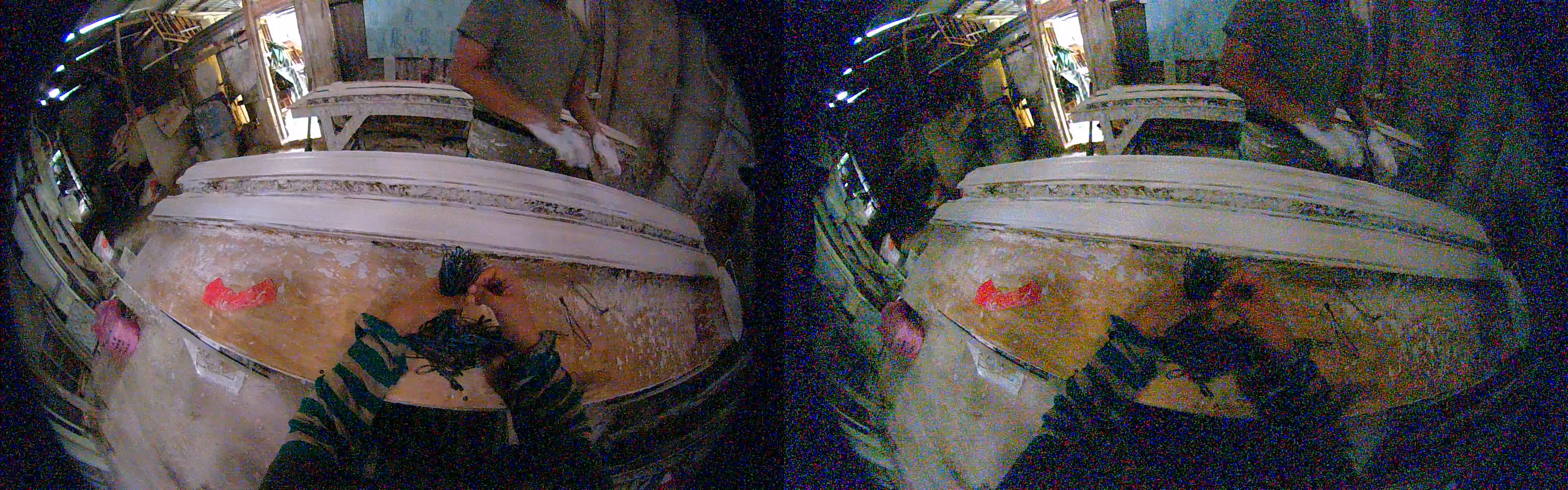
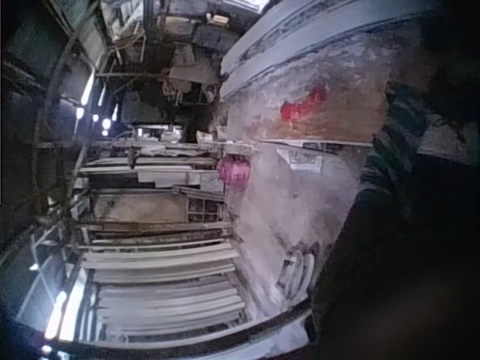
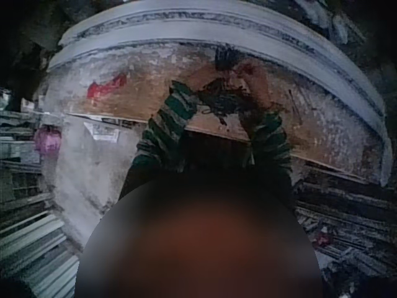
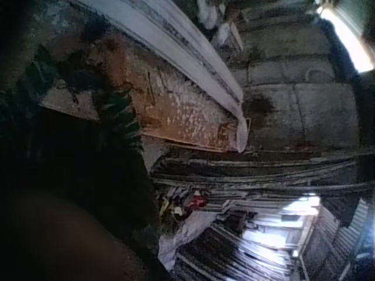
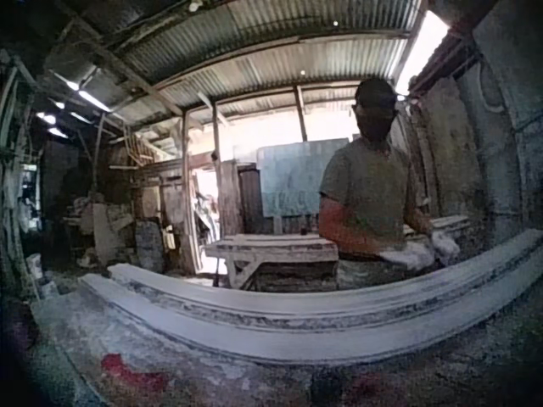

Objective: The person sorts a bundle of black and blue cables by hand, separating and organizing them on a workbench. A coworker wipes a white curved object in the background. The person continues to untangle and arrange the cables throughout the clip.

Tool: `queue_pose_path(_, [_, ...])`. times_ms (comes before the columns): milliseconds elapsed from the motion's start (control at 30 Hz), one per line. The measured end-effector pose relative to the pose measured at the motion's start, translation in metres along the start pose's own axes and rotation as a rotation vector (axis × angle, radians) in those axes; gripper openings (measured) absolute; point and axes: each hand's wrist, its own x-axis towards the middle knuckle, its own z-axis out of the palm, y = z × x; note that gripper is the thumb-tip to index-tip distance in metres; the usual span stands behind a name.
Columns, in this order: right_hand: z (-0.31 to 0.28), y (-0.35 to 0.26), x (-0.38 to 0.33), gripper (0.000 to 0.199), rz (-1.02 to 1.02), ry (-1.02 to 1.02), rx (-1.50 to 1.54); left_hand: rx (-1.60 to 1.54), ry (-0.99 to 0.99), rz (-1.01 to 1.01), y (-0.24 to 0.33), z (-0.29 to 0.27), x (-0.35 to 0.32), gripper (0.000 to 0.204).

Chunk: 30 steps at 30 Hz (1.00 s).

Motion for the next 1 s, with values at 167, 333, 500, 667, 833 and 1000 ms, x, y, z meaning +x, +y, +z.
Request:
queue_pose_path(167, [0.0, 0.001, -0.001, 0.008, -0.001, -0.023, -0.01, 0.015, -0.051, 0.014, 0.002, -0.003, -0.001, 0.048])
queue_pose_path(333, [-0.003, 0.007, 0.002, 0.009, 0.044, 0.047, 0.029, 0.047, 0.104, -0.038, -0.003, -0.007, -0.002, 0.039])
queue_pose_path(500, [-0.005, 0.007, 0.0, 0.02, -0.072, -0.044, -0.707, -0.285, 0.06, 0.14, -0.017, -0.014, 0.005, 0.027])
queue_pose_path(667, [-0.003, 0.011, -0.006, 0.02, -0.078, -0.452, -1.045, -0.218, -0.064, 0.154, -0.015, -0.015, 0.0, 0.024])
queue_pose_path(833, [0.0, 0.006, -0.009, 0.013, 0.04, -0.33, -0.694, -0.321, -0.008, 0.185, -0.002, -0.011, 0.0, 0.023])
queue_pose_path(1000, [-0.002, -0.001, -0.005, 0.009, 0.106, -0.294, -0.606, -0.553, 0.04, 0.222, 0.009, -0.018, -0.009, 0.024])
